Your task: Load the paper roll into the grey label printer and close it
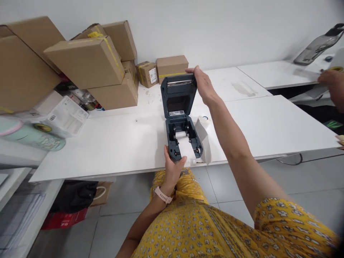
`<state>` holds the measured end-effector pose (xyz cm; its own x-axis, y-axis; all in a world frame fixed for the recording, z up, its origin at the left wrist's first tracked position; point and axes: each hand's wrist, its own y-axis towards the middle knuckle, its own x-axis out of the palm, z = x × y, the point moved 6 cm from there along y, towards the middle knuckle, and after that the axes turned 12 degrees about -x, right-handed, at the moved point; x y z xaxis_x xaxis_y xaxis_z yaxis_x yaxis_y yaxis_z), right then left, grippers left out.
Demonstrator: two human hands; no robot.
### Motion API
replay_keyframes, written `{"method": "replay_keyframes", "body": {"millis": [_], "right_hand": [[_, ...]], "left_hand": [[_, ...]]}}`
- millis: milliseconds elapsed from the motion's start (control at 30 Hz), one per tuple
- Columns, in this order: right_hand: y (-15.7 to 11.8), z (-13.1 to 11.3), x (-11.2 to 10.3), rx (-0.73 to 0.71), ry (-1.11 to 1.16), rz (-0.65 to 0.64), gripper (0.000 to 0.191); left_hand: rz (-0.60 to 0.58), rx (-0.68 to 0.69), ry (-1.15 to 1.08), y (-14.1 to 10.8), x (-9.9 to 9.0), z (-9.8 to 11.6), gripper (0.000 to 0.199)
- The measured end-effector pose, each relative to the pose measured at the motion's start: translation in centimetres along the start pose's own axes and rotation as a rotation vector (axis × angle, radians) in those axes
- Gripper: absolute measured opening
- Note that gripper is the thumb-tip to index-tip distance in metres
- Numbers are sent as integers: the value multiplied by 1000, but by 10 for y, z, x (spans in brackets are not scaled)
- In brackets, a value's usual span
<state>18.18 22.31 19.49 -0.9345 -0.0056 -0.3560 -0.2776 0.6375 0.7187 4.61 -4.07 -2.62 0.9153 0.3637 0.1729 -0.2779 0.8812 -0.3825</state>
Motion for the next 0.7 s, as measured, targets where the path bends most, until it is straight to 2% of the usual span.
{"method": "replay_keyframes", "body": {"millis": [67, 200, 267, 333, 567, 700], "right_hand": [[-34, -20, 1, -54, -50, 69, 73], [-136, -68, 1, -277, -192, 244, 53], [-179, -80, 8, -395, -221, 251, 46], [-209, -83, 14, -430, -241, 215, 46], [-253, -72, 22, -185, -216, 106, 48], [-275, -72, 27, -162, -241, 114, 43]], "left_hand": [[-3, 28, 43, -5, -1, -2, 120], [29, 92, 112, -11, -2, -2, 112], [42, 114, 114, -12, -1, -3, 112], [52, 135, 119, -12, -1, -5, 113], [59, 161, 129, -13, -1, -11, 119], [33, 176, 137, -14, -1, -12, 119]]}}
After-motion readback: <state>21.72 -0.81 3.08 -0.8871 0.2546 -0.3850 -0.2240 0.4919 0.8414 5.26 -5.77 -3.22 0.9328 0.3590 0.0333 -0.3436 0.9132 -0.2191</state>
